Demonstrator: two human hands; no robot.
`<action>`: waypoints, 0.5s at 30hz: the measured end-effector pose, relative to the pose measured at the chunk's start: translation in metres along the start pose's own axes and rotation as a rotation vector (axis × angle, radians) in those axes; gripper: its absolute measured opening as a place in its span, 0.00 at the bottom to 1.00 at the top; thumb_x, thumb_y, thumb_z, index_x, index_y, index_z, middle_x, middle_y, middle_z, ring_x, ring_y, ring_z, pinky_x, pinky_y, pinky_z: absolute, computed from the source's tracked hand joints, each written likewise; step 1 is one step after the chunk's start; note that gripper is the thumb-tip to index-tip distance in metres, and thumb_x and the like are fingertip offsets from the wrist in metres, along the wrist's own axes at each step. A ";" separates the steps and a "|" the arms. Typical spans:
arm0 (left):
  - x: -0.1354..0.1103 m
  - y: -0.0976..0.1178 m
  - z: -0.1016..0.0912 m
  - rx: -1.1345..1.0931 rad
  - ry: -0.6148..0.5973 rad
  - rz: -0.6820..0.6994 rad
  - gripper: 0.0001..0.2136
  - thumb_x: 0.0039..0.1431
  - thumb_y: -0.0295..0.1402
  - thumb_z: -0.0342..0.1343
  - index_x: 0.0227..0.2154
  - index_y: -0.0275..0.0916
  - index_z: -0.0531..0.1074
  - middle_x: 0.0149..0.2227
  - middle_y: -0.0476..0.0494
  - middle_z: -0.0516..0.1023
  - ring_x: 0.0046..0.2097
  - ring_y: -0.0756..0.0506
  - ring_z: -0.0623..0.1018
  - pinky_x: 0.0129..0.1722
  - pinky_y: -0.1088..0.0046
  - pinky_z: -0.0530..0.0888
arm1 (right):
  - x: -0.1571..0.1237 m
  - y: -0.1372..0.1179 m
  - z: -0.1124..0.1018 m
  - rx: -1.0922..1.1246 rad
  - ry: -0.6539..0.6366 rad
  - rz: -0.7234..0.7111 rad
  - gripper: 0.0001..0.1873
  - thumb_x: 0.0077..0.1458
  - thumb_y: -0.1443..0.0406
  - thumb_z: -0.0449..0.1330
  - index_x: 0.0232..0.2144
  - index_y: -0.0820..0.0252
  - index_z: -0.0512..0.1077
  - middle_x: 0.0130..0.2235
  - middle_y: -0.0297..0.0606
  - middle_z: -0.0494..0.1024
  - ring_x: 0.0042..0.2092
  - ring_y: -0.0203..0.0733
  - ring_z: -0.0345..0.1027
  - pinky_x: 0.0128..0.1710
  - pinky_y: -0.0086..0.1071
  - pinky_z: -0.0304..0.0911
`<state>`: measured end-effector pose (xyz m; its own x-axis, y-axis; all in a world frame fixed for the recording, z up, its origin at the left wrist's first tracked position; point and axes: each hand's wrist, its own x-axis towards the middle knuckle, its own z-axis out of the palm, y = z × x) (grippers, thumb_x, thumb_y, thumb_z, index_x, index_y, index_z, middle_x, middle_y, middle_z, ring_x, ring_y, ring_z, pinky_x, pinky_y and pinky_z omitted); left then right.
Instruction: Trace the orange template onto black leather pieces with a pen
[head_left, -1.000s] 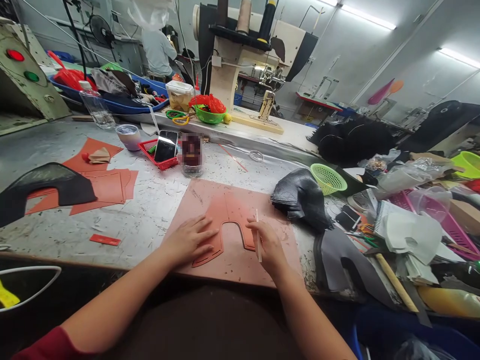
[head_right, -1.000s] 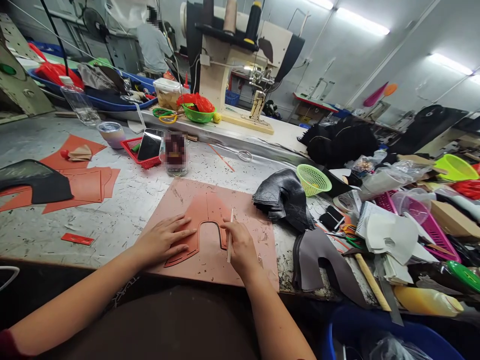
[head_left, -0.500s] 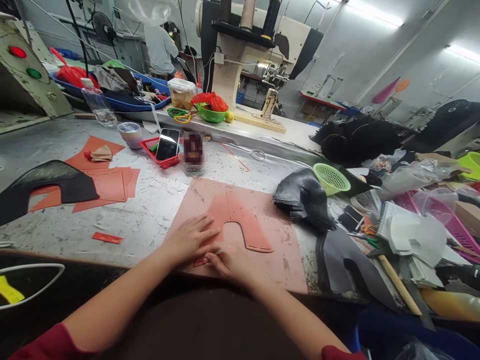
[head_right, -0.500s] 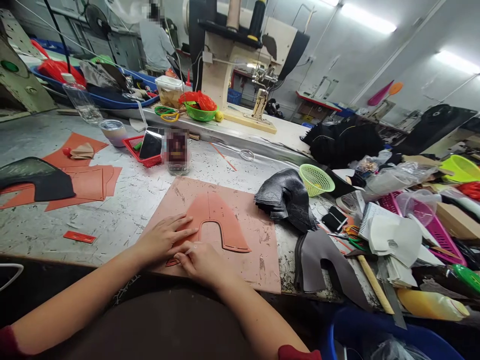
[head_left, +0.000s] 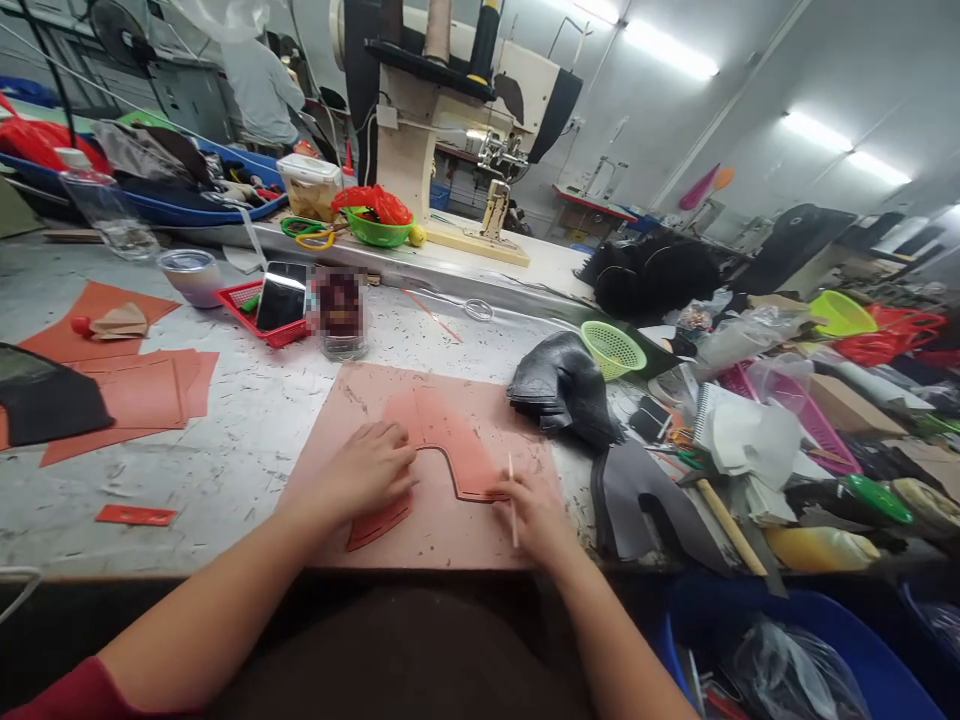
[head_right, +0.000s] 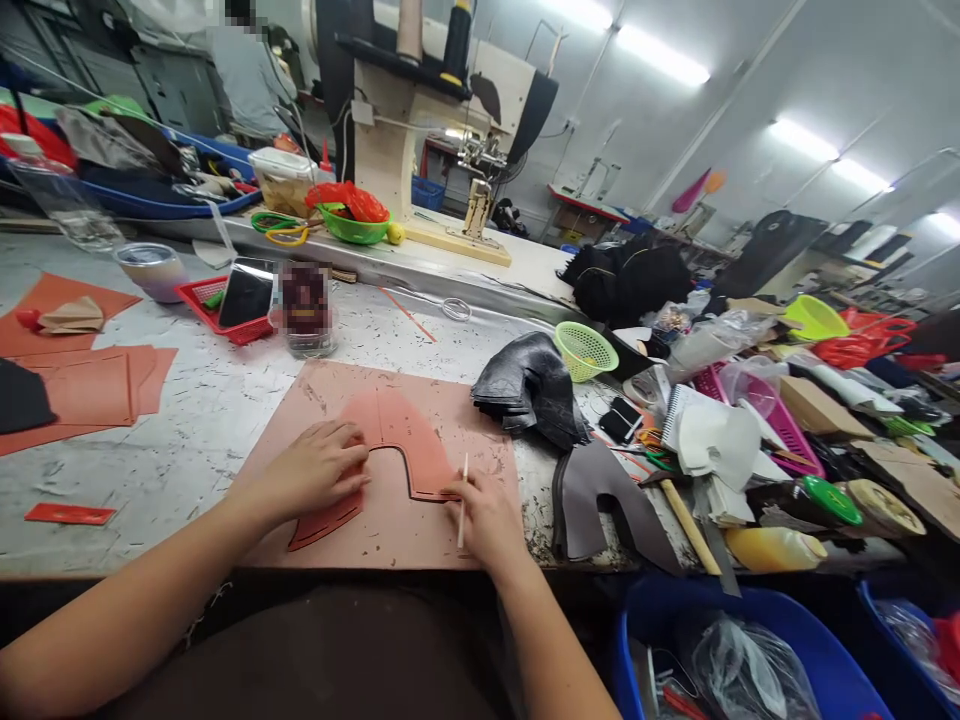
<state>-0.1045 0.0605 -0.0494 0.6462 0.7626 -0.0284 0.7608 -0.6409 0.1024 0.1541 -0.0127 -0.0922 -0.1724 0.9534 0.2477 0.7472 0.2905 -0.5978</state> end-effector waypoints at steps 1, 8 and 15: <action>0.010 0.005 0.001 -0.004 -0.006 0.006 0.11 0.56 0.37 0.53 0.39 0.39 0.73 0.49 0.38 0.71 0.53 0.38 0.68 0.53 0.59 0.64 | -0.004 0.001 0.005 -0.039 0.026 -0.022 0.07 0.52 0.67 0.57 0.34 0.55 0.75 0.41 0.43 0.73 0.45 0.47 0.67 0.45 0.41 0.64; 0.049 0.024 0.020 -0.095 -0.075 0.122 0.21 0.56 0.44 0.53 0.52 0.47 0.67 0.60 0.39 0.60 0.61 0.36 0.58 0.57 0.56 0.58 | -0.008 0.003 0.024 -0.075 0.196 -0.086 0.10 0.55 0.70 0.55 0.34 0.55 0.75 0.38 0.43 0.73 0.42 0.44 0.67 0.41 0.38 0.66; 0.049 0.018 0.028 -0.101 -0.034 0.140 0.21 0.55 0.46 0.52 0.51 0.48 0.68 0.59 0.40 0.62 0.61 0.36 0.59 0.57 0.56 0.59 | -0.007 0.001 0.020 -0.043 0.187 -0.071 0.10 0.57 0.68 0.53 0.34 0.55 0.75 0.36 0.42 0.73 0.41 0.44 0.67 0.41 0.38 0.65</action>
<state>-0.0576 0.0841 -0.0766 0.7481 0.6624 -0.0400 0.6547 -0.7270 0.2068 0.1431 -0.0179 -0.1094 -0.1059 0.8977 0.4278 0.7647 0.3485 -0.5420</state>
